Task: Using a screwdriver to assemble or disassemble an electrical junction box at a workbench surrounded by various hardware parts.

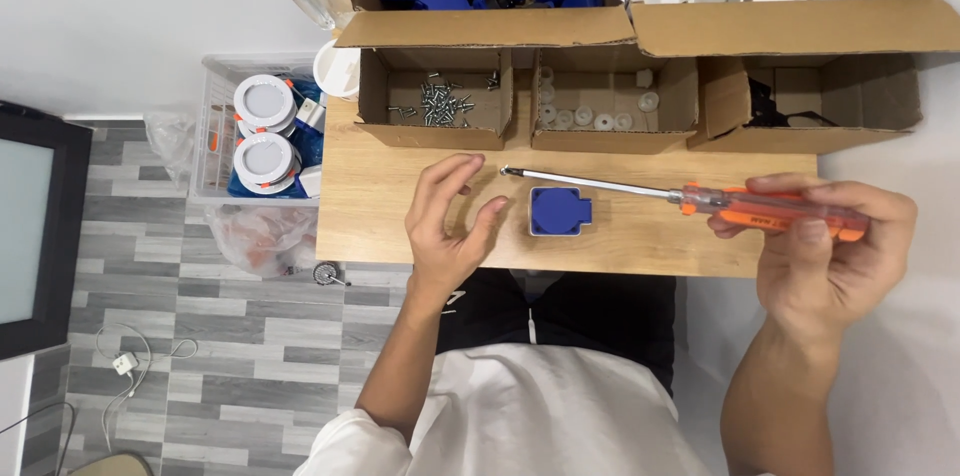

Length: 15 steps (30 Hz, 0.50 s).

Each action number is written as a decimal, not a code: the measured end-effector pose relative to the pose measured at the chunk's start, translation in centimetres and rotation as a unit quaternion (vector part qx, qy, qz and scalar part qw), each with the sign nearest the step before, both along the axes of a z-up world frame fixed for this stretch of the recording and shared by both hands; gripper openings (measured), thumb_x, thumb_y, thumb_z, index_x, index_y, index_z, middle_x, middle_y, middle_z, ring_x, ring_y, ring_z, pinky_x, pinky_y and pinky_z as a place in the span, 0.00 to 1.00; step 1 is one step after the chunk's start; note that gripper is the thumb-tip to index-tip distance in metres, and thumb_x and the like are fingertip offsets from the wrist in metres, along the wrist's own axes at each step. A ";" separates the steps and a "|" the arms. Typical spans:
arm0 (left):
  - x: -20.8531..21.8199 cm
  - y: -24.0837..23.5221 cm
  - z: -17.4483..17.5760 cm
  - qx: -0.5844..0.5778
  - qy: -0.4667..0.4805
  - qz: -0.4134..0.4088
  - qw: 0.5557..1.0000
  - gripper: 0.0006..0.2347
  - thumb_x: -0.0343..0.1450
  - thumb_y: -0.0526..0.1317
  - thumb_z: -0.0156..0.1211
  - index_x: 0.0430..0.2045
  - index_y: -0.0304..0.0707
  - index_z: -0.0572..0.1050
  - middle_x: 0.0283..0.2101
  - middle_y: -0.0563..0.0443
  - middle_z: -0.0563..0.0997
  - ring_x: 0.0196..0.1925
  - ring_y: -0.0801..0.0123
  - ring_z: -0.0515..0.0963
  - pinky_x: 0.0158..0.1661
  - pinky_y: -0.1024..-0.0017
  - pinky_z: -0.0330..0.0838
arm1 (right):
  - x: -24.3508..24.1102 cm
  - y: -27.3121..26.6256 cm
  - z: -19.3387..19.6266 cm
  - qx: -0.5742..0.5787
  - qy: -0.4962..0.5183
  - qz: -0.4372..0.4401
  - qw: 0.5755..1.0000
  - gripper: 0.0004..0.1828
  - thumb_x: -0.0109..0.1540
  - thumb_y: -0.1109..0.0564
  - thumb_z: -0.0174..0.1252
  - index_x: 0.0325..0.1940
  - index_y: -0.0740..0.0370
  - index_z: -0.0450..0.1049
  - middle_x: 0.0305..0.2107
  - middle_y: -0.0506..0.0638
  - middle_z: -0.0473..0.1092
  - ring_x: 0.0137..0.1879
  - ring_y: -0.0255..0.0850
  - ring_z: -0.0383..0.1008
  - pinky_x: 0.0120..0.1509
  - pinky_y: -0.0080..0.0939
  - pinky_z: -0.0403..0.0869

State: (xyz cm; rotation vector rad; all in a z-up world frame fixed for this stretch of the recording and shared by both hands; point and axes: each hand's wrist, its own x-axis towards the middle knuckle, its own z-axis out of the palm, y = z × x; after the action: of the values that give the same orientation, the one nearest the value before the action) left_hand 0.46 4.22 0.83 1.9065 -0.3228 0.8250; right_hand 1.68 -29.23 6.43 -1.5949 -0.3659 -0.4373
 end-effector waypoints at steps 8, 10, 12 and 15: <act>0.4 -1.0 -0.2 0.003 -0.006 -0.026 1.000 0.15 0.78 0.34 0.70 0.59 0.30 0.77 0.56 0.39 0.85 0.59 0.55 0.85 0.62 0.64 0.83 | -0.5 -1.3 -0.8 0.007 0.026 0.017 1.000 0.15 0.80 0.49 0.48 0.62 0.61 0.56 0.50 0.76 0.71 0.42 0.66 0.81 0.45 0.58 0.87; 0.4 -1.1 -0.5 -0.011 -0.001 -0.057 0.998 0.14 0.79 0.35 0.68 0.58 0.30 0.77 0.56 0.39 0.86 0.58 0.56 0.88 0.60 0.64 0.83 | -0.5 -1.5 -1.1 0.021 0.033 0.029 0.999 0.13 0.81 0.52 0.48 0.62 0.60 0.56 0.50 0.75 0.71 0.43 0.66 0.81 0.44 0.58 0.88; 0.4 -1.3 -0.2 -0.015 -0.003 -0.061 0.998 0.11 0.78 0.33 0.68 0.53 0.29 0.78 0.51 0.40 0.87 0.54 0.56 0.88 0.57 0.65 0.83 | -0.6 -1.5 -1.2 0.022 0.037 0.030 0.999 0.12 0.80 0.52 0.47 0.62 0.61 0.56 0.50 0.75 0.71 0.44 0.65 0.81 0.44 0.58 0.88; 0.4 -1.1 -0.4 -0.016 -0.007 -0.063 0.998 0.07 0.77 0.30 0.69 0.47 0.29 0.80 0.45 0.41 0.87 0.47 0.56 0.87 0.52 0.65 0.83 | -0.5 -1.8 -1.4 0.020 0.037 0.038 0.998 0.13 0.80 0.52 0.48 0.61 0.61 0.56 0.49 0.76 0.71 0.44 0.66 0.81 0.44 0.59 0.88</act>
State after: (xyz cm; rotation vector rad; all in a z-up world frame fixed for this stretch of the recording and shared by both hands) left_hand 0.81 3.13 0.40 1.8309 -0.4318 0.7559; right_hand 1.20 -30.99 5.00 -1.5483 -0.3586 -0.3255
